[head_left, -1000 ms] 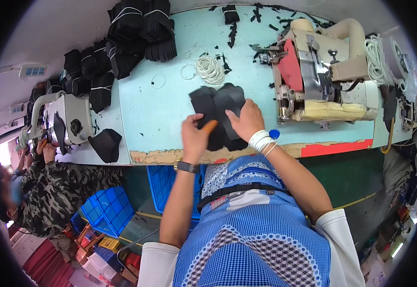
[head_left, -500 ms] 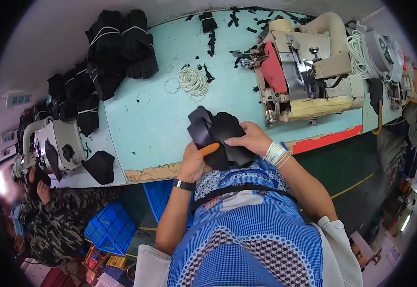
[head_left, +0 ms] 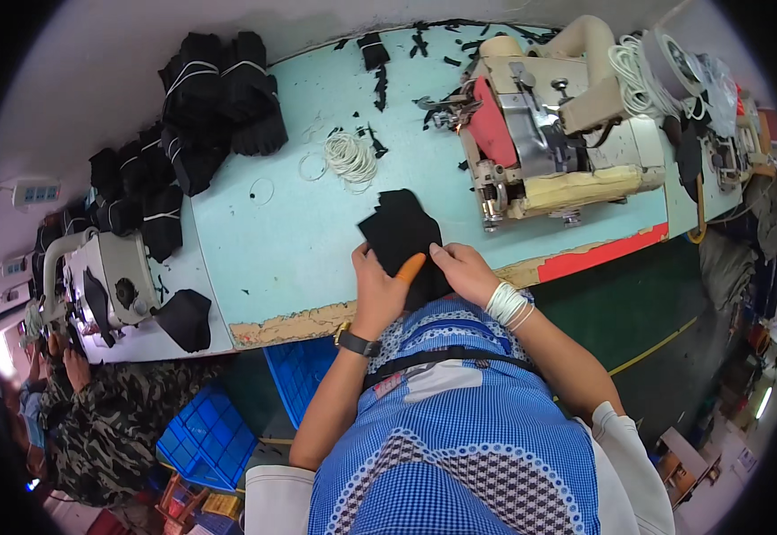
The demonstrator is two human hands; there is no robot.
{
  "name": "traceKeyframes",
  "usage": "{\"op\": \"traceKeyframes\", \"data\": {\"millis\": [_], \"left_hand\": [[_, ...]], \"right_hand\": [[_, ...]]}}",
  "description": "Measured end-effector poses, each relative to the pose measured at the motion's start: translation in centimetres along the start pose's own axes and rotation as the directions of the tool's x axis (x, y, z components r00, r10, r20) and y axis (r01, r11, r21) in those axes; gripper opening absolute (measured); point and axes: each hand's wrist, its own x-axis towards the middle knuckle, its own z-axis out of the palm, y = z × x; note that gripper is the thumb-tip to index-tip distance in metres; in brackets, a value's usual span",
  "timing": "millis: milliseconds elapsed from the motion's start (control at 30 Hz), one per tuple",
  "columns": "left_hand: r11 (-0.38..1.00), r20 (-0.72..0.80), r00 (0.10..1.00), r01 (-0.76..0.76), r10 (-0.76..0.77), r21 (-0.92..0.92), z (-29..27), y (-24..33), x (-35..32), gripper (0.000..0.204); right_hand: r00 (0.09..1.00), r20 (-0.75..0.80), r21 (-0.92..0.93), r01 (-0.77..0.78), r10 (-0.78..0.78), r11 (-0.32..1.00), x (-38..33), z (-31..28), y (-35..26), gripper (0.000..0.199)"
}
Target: The person guides leather shoe parts through a skiving machine to bevel their edges, then gathers the pieces into stacks and secures them with elastic bands.
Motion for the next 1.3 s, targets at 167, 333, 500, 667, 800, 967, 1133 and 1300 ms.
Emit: {"op": "traceKeyframes", "data": {"millis": [167,333,500,667,800,967,1133,1300], "left_hand": [[0.597,0.382,0.882,0.468,-0.275,-0.652,-3.3,1.7,0.9,0.029],[0.288,0.401,0.892,0.449,-0.210,-0.846,-5.0,0.4,0.7,0.039],[-0.315,0.284,0.956,0.294,0.079,-0.902,-7.3,-0.9,0.1,0.053],[-0.078,0.591,0.805,0.594,0.050,-0.801,-7.3,-1.2,-1.0,0.038],[0.733,0.379,0.898,0.412,-0.225,-0.541,-2.4,0.0,0.8,0.040],[0.828,0.022,0.992,-0.114,0.122,0.550,-0.5,-0.8,0.2,0.044],[0.982,-0.175,0.982,0.094,-0.065,0.161,0.8,-1.1,2.3,0.041],[0.422,0.478,0.700,0.707,-0.531,-0.567,-2.5,1.6,4.1,0.030]], "right_hand": [[0.988,-0.138,0.269,0.107,-0.072,0.957,0.7,0.9,1.9,0.051],[0.973,-0.032,-0.119,0.223,-0.228,0.968,-0.2,0.7,-0.9,0.044],[0.977,-0.166,0.038,0.141,-0.133,0.989,1.6,1.7,2.3,0.043],[0.994,-0.074,0.194,0.088,-0.075,0.977,0.9,0.6,1.0,0.036],[1.000,-0.014,0.271,-0.021,0.026,0.962,1.4,-0.2,2.0,0.036],[0.991,-0.125,0.076,-0.035,0.044,0.996,1.8,0.1,1.3,0.062],[0.954,-0.276,-0.373,0.007,-0.118,0.928,1.5,1.2,-2.2,0.068],[0.991,-0.104,0.060,0.092,-0.085,0.994,2.2,0.3,-0.4,0.046]]}}
